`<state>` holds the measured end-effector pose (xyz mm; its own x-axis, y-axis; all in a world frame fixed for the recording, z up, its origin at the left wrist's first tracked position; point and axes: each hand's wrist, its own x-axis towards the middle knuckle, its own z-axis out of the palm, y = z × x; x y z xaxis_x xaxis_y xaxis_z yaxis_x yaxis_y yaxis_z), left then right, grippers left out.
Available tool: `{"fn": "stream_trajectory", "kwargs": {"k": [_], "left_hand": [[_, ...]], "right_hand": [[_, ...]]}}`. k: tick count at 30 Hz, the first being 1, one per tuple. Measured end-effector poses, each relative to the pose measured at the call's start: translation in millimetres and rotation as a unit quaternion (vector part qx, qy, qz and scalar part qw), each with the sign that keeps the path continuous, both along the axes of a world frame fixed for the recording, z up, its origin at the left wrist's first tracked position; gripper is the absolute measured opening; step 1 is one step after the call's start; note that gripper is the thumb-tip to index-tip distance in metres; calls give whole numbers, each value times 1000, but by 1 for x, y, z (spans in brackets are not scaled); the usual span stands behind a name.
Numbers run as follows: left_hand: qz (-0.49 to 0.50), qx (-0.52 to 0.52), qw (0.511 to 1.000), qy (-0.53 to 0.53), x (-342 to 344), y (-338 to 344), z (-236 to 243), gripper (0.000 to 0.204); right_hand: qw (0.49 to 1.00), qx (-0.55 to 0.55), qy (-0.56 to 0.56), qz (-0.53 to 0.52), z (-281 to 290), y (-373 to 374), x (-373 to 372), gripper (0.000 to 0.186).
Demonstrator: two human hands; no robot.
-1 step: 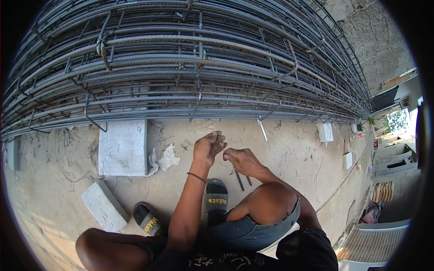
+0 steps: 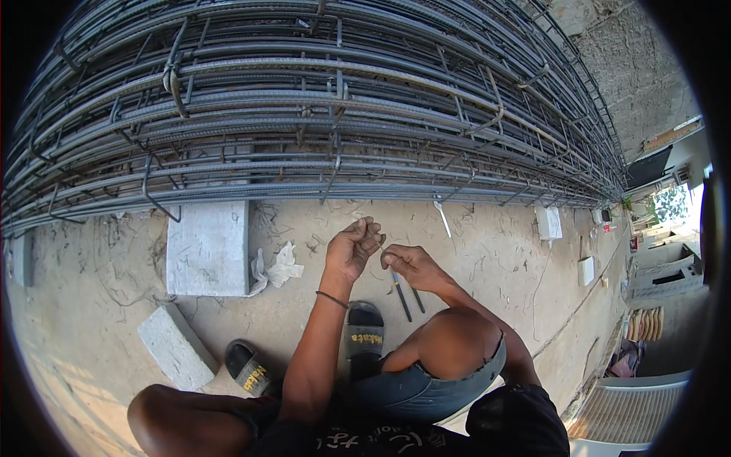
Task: The person secures rebar together with wire, using pliers to twist and cut the wire to bind the metal rods into a cage structure.
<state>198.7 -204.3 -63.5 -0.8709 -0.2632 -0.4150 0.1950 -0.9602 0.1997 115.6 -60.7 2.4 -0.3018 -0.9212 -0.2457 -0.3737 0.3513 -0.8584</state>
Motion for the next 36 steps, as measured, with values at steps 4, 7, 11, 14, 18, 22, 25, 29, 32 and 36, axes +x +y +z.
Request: {"fn": "stream_trajectory", "kwargs": {"k": [4, 7, 11, 14, 18, 22, 25, 29, 32, 36], "left_hand": [[89, 33, 971, 220, -8, 15, -1, 18], [108, 17, 961, 256, 1, 11, -14, 17], [85, -259, 962, 9, 7, -6, -9, 23], [97, -310, 938, -124, 13, -4, -2, 21], [202, -361, 898, -149, 13, -9, -12, 22], [181, -204, 951, -143, 25, -40, -3, 39], [246, -242, 904, -250, 17, -65, 14, 42], [264, -271, 870, -314, -3, -79, 14, 23], [274, -250, 884, -284, -7, -90, 6, 18], [309, -219, 907, -186, 1, -94, 2, 18]], "right_hand": [[765, -69, -639, -49, -15, 3, 2, 25], [706, -69, -702, -54, -22, -3, 33, 27], [935, -86, -341, -51, -39, -14, 21, 22], [992, -80, -53, -80, -38, -34, 17, 27], [973, -31, -18, -226, -37, -55, 33, 17], [957, -114, 75, -256, -50, -61, 24, 12], [945, -128, 116, -279, -51, -57, 10, 10], [951, -128, 127, -253, -65, -42, 6, 11], [956, -130, 123, -231, -73, -37, 15, 10], [960, -94, 52, -260, -62, -39, 21, 10]]}}
